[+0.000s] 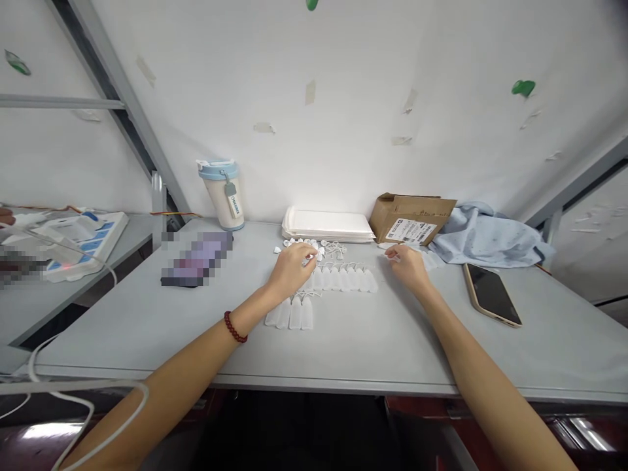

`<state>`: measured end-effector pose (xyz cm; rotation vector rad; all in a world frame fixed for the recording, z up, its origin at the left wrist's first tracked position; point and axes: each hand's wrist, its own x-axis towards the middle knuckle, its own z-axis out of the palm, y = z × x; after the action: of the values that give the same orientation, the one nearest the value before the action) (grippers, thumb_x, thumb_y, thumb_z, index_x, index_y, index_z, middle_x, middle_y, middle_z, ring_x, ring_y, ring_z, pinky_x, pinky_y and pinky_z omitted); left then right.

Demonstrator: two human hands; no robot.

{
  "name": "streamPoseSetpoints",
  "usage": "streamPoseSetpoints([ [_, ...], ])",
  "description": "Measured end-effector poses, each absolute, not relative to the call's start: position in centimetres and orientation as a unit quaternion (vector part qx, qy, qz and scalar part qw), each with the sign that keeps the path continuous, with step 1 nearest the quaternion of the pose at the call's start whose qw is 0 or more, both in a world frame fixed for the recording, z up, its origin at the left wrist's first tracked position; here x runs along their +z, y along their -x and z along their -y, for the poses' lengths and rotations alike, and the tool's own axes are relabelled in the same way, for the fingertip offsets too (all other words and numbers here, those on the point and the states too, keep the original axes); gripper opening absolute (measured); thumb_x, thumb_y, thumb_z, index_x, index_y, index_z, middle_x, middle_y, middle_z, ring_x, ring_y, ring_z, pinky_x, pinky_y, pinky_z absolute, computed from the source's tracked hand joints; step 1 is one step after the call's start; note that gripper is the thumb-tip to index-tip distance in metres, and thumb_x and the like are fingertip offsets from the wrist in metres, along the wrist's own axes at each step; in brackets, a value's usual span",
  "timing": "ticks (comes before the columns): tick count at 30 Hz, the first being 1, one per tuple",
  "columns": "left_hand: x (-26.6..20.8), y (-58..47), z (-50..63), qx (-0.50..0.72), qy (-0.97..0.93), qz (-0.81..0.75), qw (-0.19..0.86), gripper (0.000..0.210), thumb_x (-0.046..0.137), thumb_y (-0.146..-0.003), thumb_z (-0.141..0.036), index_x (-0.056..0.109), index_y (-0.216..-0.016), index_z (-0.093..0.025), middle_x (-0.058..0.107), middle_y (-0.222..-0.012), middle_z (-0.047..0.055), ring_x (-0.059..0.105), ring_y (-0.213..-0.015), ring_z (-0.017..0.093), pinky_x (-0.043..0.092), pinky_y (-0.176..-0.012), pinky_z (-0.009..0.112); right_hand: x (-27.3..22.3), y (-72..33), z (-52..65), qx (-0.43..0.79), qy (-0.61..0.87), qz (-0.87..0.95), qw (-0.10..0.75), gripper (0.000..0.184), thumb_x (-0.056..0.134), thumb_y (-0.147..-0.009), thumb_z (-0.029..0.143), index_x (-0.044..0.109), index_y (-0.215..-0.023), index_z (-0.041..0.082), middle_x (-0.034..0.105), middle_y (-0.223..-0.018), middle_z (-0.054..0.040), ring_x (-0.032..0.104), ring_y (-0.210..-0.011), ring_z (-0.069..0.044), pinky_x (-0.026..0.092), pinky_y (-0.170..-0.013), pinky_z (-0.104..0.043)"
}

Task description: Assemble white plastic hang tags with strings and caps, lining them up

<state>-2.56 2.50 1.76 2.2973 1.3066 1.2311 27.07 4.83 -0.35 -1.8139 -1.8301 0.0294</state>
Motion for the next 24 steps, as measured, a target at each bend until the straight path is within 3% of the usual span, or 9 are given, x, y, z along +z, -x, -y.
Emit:
streamPoseSetpoints([
  [5, 2.5, 2.3, -1.8, 0.451, -0.768, -0.433, 0.138, 0.012, 0.055, -0.075, -0.011, 0.065, -0.073, -0.018, 0.070, -0.080, 0.001, 0.062, -0.073, 0.014, 0.050, -0.068, 0.026, 0.6, -25.3, -4.0, 0.132, 0.661, 0.637, 0.375, 0.020, 0.058, -0.066, 0.022, 0.062, -0.084, 0.014, 0.067, -0.083, -0.0075, 0.063, -0.075, -0.019, 0.048, -0.070, -0.032],
  [9, 3.0, 2.2, -1.4, 0.472, -0.740, -0.446, 0.176, 0.009, 0.057, -0.073, -0.012, 0.064, -0.076, -0.017, 0.069, -0.077, 0.001, 0.063, -0.071, 0.013, 0.052, -0.067, 0.025, 1.6, -22.3, -2.2, 0.323, 0.570, 0.592, 0.470, 0.033, 0.073, -0.059, 0.034, 0.060, -0.085, 0.018, 0.066, -0.084, -0.0044, 0.064, -0.078, -0.021, 0.047, -0.069, -0.032],
  [15, 3.4, 1.7, -0.7, 0.475, -0.726, -0.448, 0.216, 0.009, 0.060, -0.072, -0.014, 0.065, -0.079, -0.017, 0.070, -0.079, 0.001, 0.065, -0.072, 0.014, 0.054, -0.066, 0.025, 2.4, -19.5, -0.2, 0.489, 0.501, 0.584, 0.411, 0.039, 0.076, -0.062, 0.042, 0.063, -0.090, 0.019, 0.070, -0.084, -0.0040, 0.062, -0.076, -0.018, 0.043, -0.068, -0.030],
  [24, 3.3, 1.3, 0.0, 0.462, -0.748, -0.428, 0.209, 0.006, 0.061, -0.072, -0.015, 0.065, -0.077, -0.017, 0.070, -0.076, 0.001, 0.064, -0.068, 0.014, 0.054, -0.061, 0.025, 3.1, -18.6, 1.0, 0.581, 0.412, 0.613, 0.341, 0.034, 0.075, -0.067, 0.035, 0.064, -0.095, 0.020, 0.070, -0.081, -0.0027, 0.063, -0.080, -0.018, 0.044, -0.076, -0.033],
])
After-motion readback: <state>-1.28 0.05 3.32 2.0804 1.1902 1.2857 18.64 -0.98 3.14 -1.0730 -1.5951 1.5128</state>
